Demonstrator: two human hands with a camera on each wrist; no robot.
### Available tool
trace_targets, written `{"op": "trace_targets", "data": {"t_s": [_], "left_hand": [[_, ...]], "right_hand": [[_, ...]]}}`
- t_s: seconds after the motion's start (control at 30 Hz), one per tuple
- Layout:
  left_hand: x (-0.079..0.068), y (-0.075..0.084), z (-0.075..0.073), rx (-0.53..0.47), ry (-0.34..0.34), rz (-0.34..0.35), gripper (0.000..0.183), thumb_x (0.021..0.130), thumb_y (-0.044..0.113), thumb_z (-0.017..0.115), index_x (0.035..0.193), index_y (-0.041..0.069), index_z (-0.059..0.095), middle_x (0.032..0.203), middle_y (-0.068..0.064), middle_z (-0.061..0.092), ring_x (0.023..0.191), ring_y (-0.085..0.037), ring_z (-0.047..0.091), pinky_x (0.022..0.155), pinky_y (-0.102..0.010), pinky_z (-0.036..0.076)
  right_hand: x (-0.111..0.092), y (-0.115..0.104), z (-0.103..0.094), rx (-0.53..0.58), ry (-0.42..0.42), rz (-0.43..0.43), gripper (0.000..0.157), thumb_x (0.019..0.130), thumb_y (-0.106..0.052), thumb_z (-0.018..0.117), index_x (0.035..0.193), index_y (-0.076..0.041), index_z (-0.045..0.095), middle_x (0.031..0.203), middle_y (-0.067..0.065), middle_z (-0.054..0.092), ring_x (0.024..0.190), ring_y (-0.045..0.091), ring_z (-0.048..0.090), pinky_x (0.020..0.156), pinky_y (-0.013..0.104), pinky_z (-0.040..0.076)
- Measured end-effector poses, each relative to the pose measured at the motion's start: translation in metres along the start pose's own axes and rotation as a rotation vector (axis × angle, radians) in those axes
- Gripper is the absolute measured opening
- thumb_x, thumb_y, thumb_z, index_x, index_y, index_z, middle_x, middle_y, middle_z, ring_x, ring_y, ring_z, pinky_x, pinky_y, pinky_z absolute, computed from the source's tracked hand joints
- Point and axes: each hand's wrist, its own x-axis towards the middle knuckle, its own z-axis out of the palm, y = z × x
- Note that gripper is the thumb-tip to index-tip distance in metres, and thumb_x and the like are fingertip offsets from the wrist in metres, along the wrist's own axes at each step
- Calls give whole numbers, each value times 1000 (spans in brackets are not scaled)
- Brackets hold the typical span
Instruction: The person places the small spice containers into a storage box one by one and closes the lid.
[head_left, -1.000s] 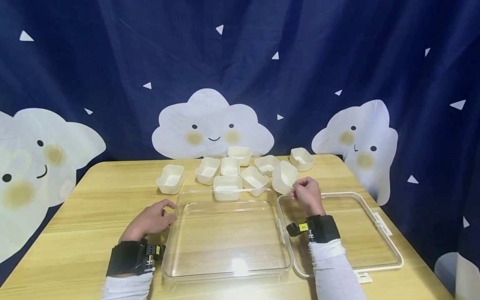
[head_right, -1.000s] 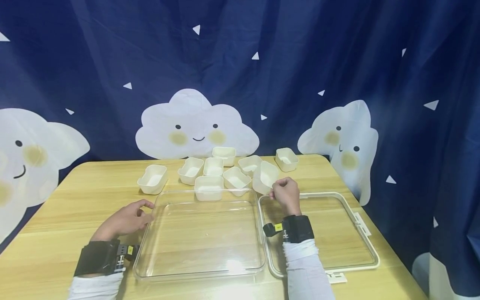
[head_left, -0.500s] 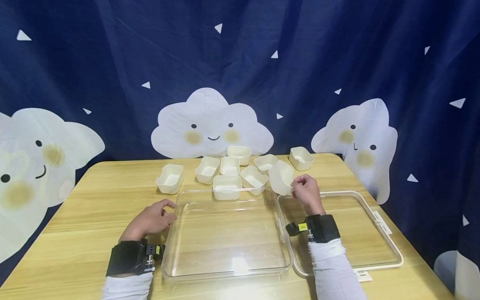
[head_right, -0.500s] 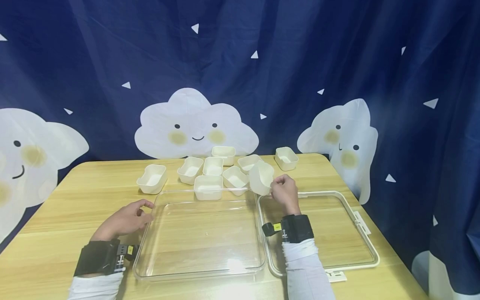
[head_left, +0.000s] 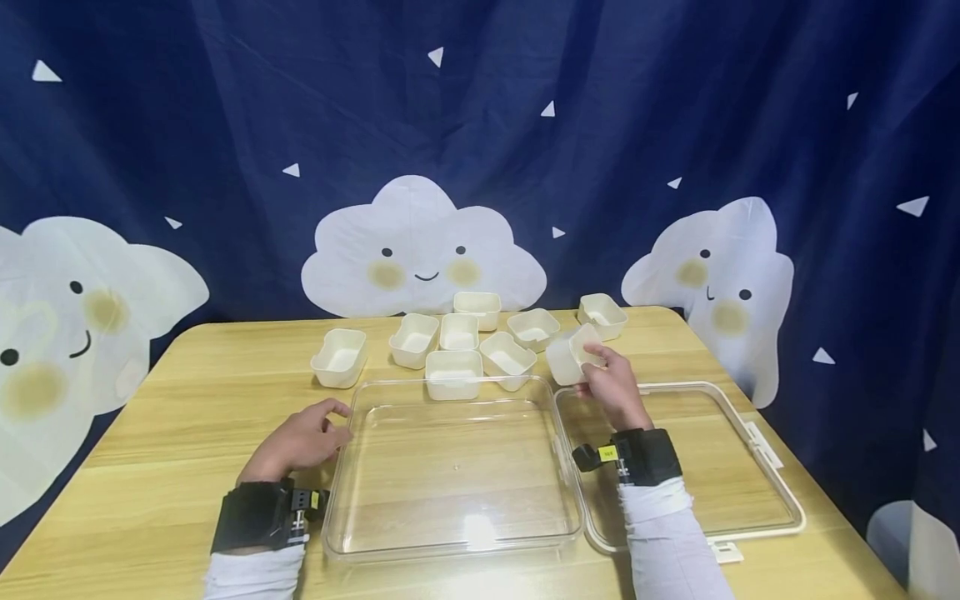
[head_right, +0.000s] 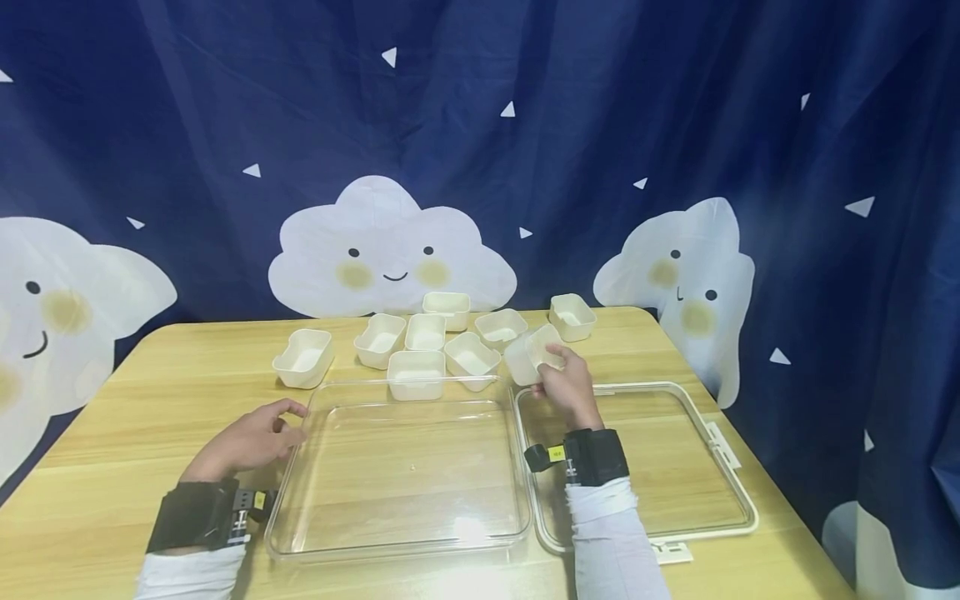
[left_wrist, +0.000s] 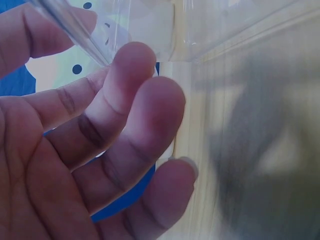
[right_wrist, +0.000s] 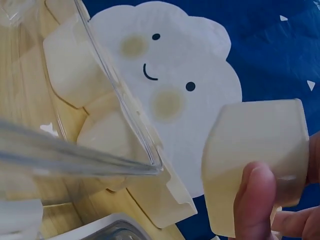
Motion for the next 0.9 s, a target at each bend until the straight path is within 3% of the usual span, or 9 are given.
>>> {"op": "trace_targets", "data": {"t_s": [0.17, 0.37, 0.6, 0.77, 0.9], "left_hand": [[0, 1, 0, -1, -1, -15, 40, 94, 16, 58, 127, -3, 49, 76, -8, 55, 59, -20, 48, 51, -33, 39], [-1, 1, 0, 1, -6, -2, 40, 94, 16, 57, 128, -3, 48, 77, -8, 57, 60, -20, 49, 52, -33, 39], [0, 1, 0, 5, -4, -14, 41, 94, 16, 57, 129, -4, 48, 78, -9, 57, 61, -21, 50, 52, -33, 39], [1, 0, 1, 10, -1, -18, 41, 93, 16, 57, 129, -4, 49, 78, -9, 57, 62, -21, 51, 52, -33, 40], [1, 0, 1, 4, -5, -11, 41, 93, 16, 56, 129, -4, 48, 77, -9, 56, 61, -20, 50, 52, -32, 40]], "right_hand": [[0, -1, 0, -18, 6, 16, 47, 91, 1, 46, 137, 11, 42, 93, 17, 53, 54, 12, 58, 55, 25, 52], [-2, -3, 1, -105, 76, -7, 32, 98, -9, 50, 123, 10, 58, 104, 20, 58, 68, 13, 59, 63, 31, 56], [-2, -3, -2, -195, 124, -42, 25, 94, -12, 57, 106, 7, 67, 100, 17, 63, 72, 14, 58, 64, 31, 55], [-4, -2, -4, -254, 117, -117, 22, 90, -11, 67, 95, 10, 69, 83, 12, 65, 64, 12, 58, 59, 31, 55], [-4, -2, -5, -356, 110, -181, 19, 86, -13, 72, 83, 6, 70, 83, 11, 67, 68, 19, 57, 56, 30, 50]]}}
